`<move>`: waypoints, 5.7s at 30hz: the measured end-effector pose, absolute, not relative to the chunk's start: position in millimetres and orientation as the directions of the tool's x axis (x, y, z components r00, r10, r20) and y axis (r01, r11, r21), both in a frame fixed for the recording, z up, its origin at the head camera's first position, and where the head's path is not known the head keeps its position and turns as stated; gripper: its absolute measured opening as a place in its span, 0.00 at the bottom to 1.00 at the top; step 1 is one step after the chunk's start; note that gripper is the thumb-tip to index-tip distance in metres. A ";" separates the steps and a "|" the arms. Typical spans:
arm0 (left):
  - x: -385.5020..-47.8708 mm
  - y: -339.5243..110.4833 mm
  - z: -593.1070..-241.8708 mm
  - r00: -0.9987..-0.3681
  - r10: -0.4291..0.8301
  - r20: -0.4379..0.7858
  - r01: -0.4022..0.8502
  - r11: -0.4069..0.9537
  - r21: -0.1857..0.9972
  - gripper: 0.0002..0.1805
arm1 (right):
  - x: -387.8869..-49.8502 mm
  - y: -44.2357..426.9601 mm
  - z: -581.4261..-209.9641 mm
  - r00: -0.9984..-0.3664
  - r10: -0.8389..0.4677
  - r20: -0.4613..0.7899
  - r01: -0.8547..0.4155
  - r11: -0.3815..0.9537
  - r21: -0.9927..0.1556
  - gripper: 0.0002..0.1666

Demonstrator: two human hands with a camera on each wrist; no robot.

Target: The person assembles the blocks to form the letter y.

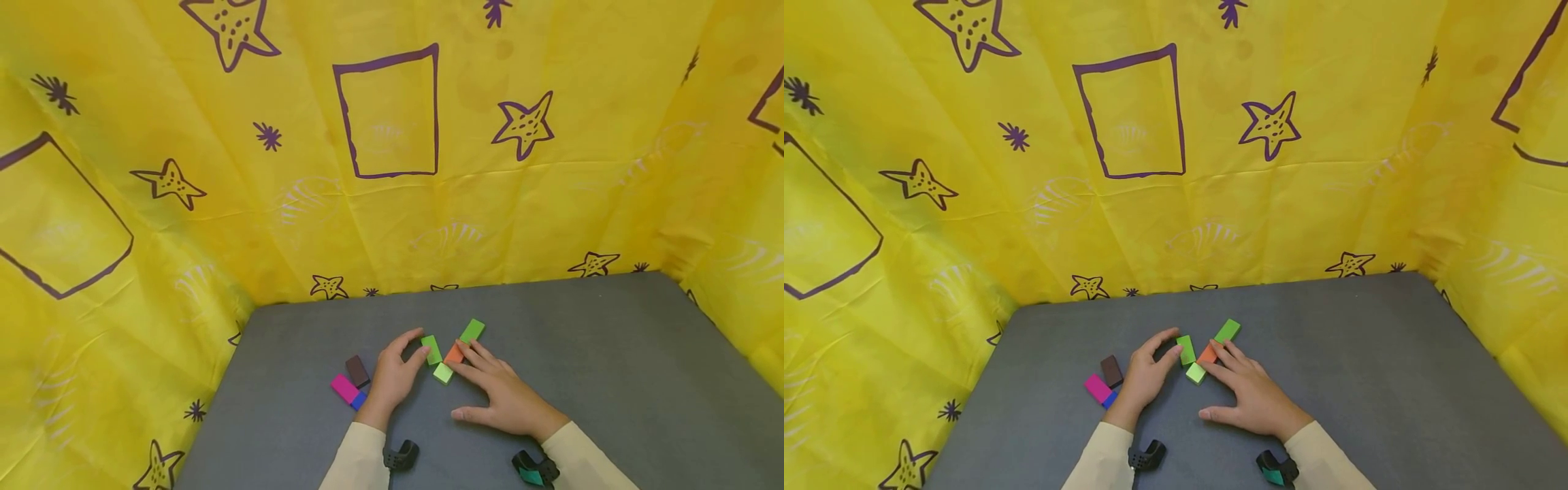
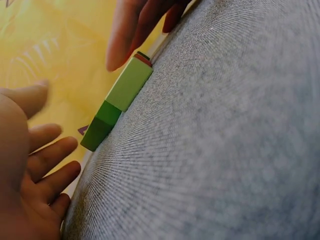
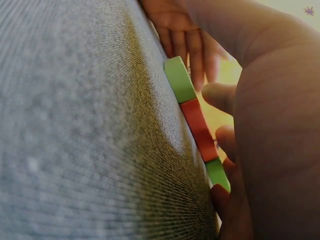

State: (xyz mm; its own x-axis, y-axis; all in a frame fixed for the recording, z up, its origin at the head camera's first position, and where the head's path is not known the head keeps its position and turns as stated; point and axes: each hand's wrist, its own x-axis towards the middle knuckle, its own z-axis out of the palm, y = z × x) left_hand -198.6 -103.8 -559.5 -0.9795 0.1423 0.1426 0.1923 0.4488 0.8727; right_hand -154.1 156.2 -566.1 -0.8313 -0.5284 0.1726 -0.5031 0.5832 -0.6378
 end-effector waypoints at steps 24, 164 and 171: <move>-203.0 -125.5 -540.2 -0.912 0.087 0.401 0.403 0.016 0.915 0.31 | -157.1 152.8 -565.1 -0.816 -0.542 0.200 -0.542 0.599 -0.590 0.54; -182.1 -237.0 -563.7 -0.978 -0.147 0.149 0.107 0.258 0.960 0.31 | -156.9 150.0 -566.1 -0.833 -0.531 0.156 -0.498 0.596 -0.630 0.54; -182.6 -236.0 -562.0 -0.981 -0.152 0.121 0.073 0.290 0.954 0.32 | -162.9 147.8 -564.2 -0.836 -0.528 0.148 -0.488 0.593 -0.640 0.57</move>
